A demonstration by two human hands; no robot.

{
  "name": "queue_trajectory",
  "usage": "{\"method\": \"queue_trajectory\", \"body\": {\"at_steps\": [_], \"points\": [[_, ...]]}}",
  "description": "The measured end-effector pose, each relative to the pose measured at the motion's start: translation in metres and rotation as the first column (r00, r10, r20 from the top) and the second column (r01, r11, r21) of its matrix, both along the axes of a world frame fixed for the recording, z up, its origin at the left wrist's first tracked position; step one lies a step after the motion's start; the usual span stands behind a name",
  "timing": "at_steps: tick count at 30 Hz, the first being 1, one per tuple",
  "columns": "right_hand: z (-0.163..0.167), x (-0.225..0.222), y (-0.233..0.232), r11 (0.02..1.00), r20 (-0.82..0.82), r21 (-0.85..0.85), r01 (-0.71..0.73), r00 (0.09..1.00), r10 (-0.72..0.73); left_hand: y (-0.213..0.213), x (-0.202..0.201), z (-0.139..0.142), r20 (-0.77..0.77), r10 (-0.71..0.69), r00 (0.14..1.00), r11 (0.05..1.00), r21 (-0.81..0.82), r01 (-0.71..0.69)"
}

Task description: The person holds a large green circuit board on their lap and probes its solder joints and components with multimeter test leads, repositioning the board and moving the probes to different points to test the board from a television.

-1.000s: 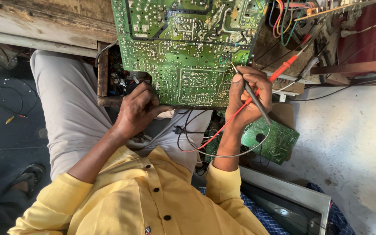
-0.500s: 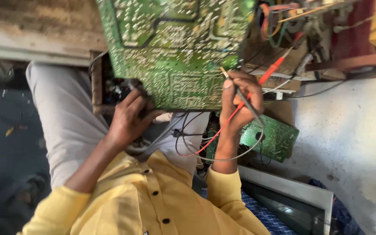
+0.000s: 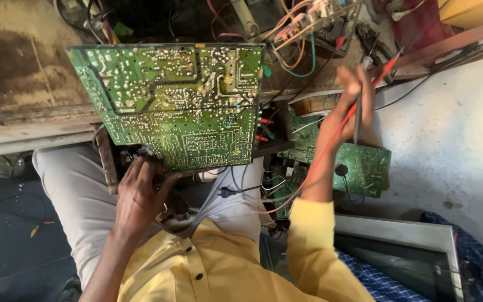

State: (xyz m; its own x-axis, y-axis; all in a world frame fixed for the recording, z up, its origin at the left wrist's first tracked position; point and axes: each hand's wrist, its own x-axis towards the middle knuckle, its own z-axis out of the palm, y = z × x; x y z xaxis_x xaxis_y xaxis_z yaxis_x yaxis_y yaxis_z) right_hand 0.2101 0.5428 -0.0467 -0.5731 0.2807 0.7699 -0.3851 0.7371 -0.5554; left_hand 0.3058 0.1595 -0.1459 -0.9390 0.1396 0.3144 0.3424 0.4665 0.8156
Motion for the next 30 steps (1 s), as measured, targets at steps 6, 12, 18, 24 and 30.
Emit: {"method": "queue_trajectory", "body": {"at_steps": [6,12,18,24,30], "points": [[0.012,-0.099,0.06,0.935,0.086,0.346,-0.078,0.995,0.051,-0.007,0.001,0.0,-0.049,-0.046,0.998,0.998,0.033,0.048],[0.021,-0.117,0.063,0.874,0.238,0.414,-0.253,0.957,0.165,-0.007,0.003,0.001,-0.062,-0.023,0.998,1.0,-0.007,0.023],[0.026,-0.115,0.056,0.852,0.272,0.467,-0.239,0.955,0.119,-0.01,0.003,-0.002,-0.028,-0.027,0.999,0.999,-0.036,0.026],[0.023,-0.123,0.05,0.913,0.383,-0.325,-0.248,0.848,0.367,-0.015,0.003,-0.004,-0.053,-0.074,0.996,0.994,-0.085,0.069],[0.027,-0.122,0.038,0.98,0.379,-0.047,-0.195,0.904,0.198,-0.015,0.004,-0.003,-0.045,-0.087,0.995,0.993,-0.09,0.082]]}}
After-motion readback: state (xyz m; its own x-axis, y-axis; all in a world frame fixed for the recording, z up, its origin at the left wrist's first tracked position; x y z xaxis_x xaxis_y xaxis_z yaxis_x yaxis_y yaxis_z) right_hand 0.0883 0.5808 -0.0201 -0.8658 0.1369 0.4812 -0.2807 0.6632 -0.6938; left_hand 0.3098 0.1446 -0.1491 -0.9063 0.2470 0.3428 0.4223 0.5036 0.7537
